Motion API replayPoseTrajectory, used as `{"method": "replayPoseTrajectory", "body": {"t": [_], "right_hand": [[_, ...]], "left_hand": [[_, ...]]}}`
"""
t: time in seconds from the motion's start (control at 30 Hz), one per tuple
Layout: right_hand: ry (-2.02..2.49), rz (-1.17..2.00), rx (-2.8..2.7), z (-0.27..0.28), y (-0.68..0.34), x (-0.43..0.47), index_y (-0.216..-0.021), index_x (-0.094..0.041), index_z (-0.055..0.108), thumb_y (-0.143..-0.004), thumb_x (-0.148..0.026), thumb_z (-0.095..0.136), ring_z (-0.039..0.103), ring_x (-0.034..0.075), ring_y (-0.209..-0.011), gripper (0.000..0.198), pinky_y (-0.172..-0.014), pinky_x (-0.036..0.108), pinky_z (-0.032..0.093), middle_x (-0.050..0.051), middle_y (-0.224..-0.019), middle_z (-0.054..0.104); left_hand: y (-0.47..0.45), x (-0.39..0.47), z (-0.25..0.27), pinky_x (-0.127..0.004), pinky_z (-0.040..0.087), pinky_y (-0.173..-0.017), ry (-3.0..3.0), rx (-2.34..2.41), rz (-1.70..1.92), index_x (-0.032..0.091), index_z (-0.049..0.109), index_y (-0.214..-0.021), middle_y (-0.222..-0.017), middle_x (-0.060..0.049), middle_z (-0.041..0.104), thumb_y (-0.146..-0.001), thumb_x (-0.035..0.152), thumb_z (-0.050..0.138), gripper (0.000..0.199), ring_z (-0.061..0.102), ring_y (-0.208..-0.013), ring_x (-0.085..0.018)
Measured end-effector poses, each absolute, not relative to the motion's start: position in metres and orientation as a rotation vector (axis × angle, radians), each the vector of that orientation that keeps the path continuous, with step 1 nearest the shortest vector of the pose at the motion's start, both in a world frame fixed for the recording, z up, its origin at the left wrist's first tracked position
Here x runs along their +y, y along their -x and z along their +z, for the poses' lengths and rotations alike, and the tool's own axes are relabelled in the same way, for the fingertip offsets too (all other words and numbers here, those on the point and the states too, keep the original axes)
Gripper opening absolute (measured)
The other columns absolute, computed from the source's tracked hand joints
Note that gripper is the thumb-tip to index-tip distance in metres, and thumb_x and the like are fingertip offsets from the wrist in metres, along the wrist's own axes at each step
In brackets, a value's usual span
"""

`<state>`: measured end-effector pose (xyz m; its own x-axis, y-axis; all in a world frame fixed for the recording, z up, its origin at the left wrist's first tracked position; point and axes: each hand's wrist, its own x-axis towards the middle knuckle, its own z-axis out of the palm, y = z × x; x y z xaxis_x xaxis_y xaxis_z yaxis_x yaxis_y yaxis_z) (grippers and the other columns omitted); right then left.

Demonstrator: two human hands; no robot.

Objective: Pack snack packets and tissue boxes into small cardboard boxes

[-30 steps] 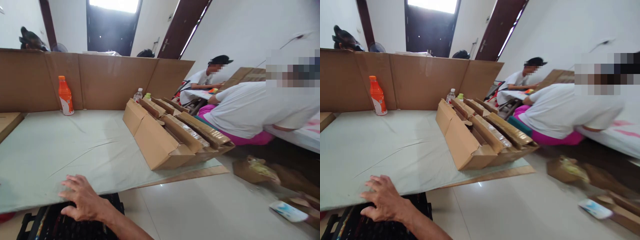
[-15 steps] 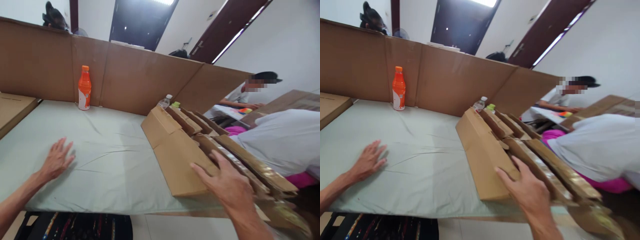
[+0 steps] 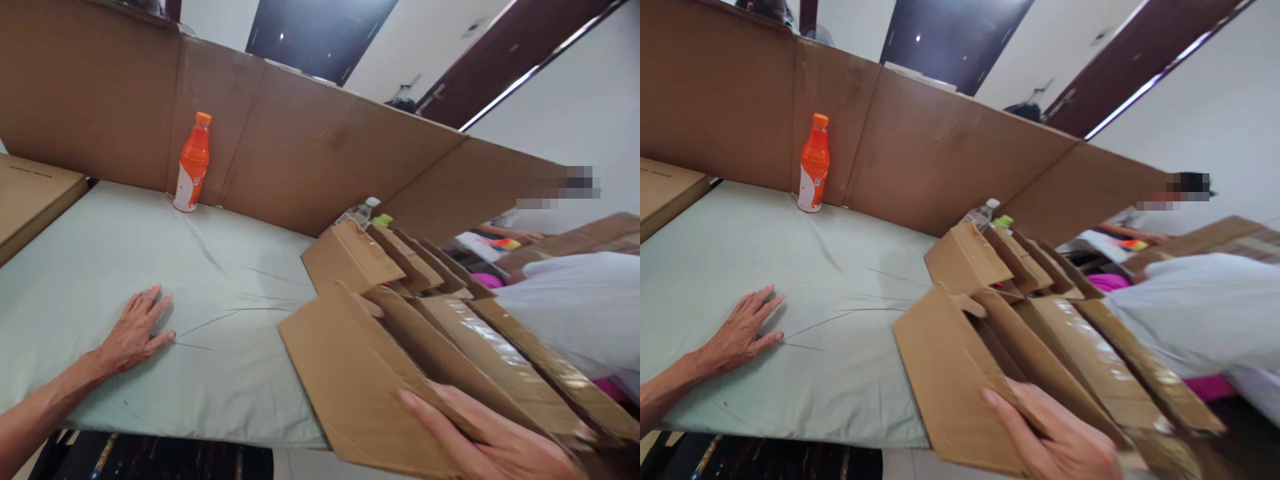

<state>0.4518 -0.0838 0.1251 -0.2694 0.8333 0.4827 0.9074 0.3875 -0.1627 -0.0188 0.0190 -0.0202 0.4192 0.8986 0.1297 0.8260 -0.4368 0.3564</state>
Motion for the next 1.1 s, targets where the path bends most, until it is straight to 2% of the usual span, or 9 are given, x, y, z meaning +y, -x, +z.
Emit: {"method": "replayPoseTrajectory", "body": {"t": [0.13, 0.27, 0.37, 0.47, 0.63, 0.7, 0.8, 0.9, 1.1], "right_hand": [[1.149, -0.092, -2.266, 0.142, -0.373, -0.063, -0.1, -0.024, 0.076, -0.1, -0.019, 0.062, 0.076, 0.02, -0.072, 0.014, -0.07, 0.029, 0.064, 0.004, -0.083, 0.079], [0.88, 0.099, -2.379, 0.146, -0.315, -0.04, -0.103, -0.018, 0.076, -0.102, -0.014, 0.06, 0.072, 0.017, -0.076, 0.016, -0.069, 0.028, 0.06, 0.005, -0.083, 0.077], [0.745, 0.265, -2.367, 0.15, -0.3, -0.035, -0.108, -0.018, 0.076, -0.105, -0.031, 0.06, 0.074, 0.019, -0.083, 0.021, -0.075, 0.032, 0.062, 0.007, -0.089, 0.079], [0.79, 0.406, -2.303, 0.159, -0.304, -0.036, -0.115, -0.021, 0.076, -0.11, -0.037, 0.048, 0.078, 0.019, -0.09, 0.033, -0.08, 0.029, 0.064, 0.008, -0.097, 0.081], [1.004, 0.585, -2.359, 0.177, -0.316, -0.035, -0.112, -0.026, 0.077, -0.108, -0.026, 0.05, 0.08, 0.016, -0.083, 0.028, -0.073, 0.021, 0.064, 0.003, -0.094, 0.083], [1.019, 0.575, -2.441, 0.181, -0.316, -0.03, -0.112, -0.027, 0.077, -0.107, -0.025, 0.052, 0.08, 0.016, -0.087, 0.026, -0.077, 0.022, 0.065, 0.002, -0.097, 0.083], [1.019, 0.448, -2.642, 0.182, -0.309, -0.021, -0.127, -0.028, 0.073, -0.103, -0.028, 0.06, 0.076, 0.023, -0.114, 0.026, -0.093, 0.034, 0.066, 0.007, -0.125, 0.078], [0.993, 0.366, -2.841, 0.178, -0.294, -0.014, -0.138, -0.028, 0.065, -0.094, -0.027, 0.072, 0.067, 0.031, -0.13, 0.045, -0.1, 0.047, 0.064, 0.011, -0.147, 0.066], [1.017, 0.437, -3.024, 0.151, -0.263, -0.007, -0.116, -0.025, 0.074, -0.085, -0.017, 0.072, 0.07, 0.032, -0.117, 0.033, -0.097, 0.048, 0.062, 0.011, -0.131, 0.072]], "left_hand": [[0.033, 0.021, 0.0, -0.062, 0.036, -0.124, -2.376, 1.452, 0.518, 0.018, 0.019, -0.168, -0.175, -0.025, 0.018, -0.095, 0.076, 0.054, 0.099, 0.03, -0.159, -0.043], [0.048, 0.021, 0.038, -0.068, 0.028, -0.127, -2.197, 1.213, 0.633, 0.023, 0.004, -0.171, -0.178, -0.023, 0.007, -0.081, 0.087, 0.066, 0.126, 0.014, -0.163, -0.047], [0.05, 0.023, 0.062, -0.068, 0.04, -0.121, -1.992, 1.008, 0.694, 0.028, 0.0, -0.171, -0.176, -0.021, 0.021, -0.072, 0.093, 0.069, 0.136, 0.029, -0.158, -0.049], [0.047, 0.025, 0.067, -0.066, 0.049, -0.114, -1.906, 0.923, 0.73, 0.03, -0.006, -0.17, -0.17, -0.021, 0.036, -0.072, 0.093, 0.069, 0.139, 0.044, -0.15, -0.048], [0.05, 0.023, 0.047, -0.067, 0.037, -0.123, -1.966, 0.922, 0.737, 0.031, -0.009, -0.17, -0.178, -0.018, 0.013, -0.078, 0.084, 0.071, 0.134, 0.027, -0.159, -0.048], [0.055, 0.02, 0.038, -0.068, 0.033, -0.126, -2.03, 0.925, 0.72, 0.033, -0.007, -0.17, -0.179, -0.014, 0.011, -0.079, 0.08, 0.073, 0.13, 0.023, -0.16, -0.049], [0.059, 0.012, 0.03, -0.068, 0.031, -0.127, -2.118, 0.957, 0.74, 0.039, -0.004, -0.17, -0.179, -0.009, 0.015, -0.079, 0.076, 0.076, 0.127, 0.026, -0.159, -0.05], [0.058, 0.003, 0.03, -0.066, 0.034, -0.128, -2.175, 0.973, 0.755, 0.045, -0.006, -0.168, -0.178, -0.005, 0.019, -0.085, 0.072, 0.074, 0.119, 0.032, -0.157, -0.048], [0.052, 0.0, 0.031, -0.067, 0.04, -0.124, -2.197, 0.95, 0.759, 0.046, -0.006, -0.168, -0.177, -0.005, 0.023, -0.086, 0.068, 0.076, 0.118, 0.038, -0.154, -0.048]]}}
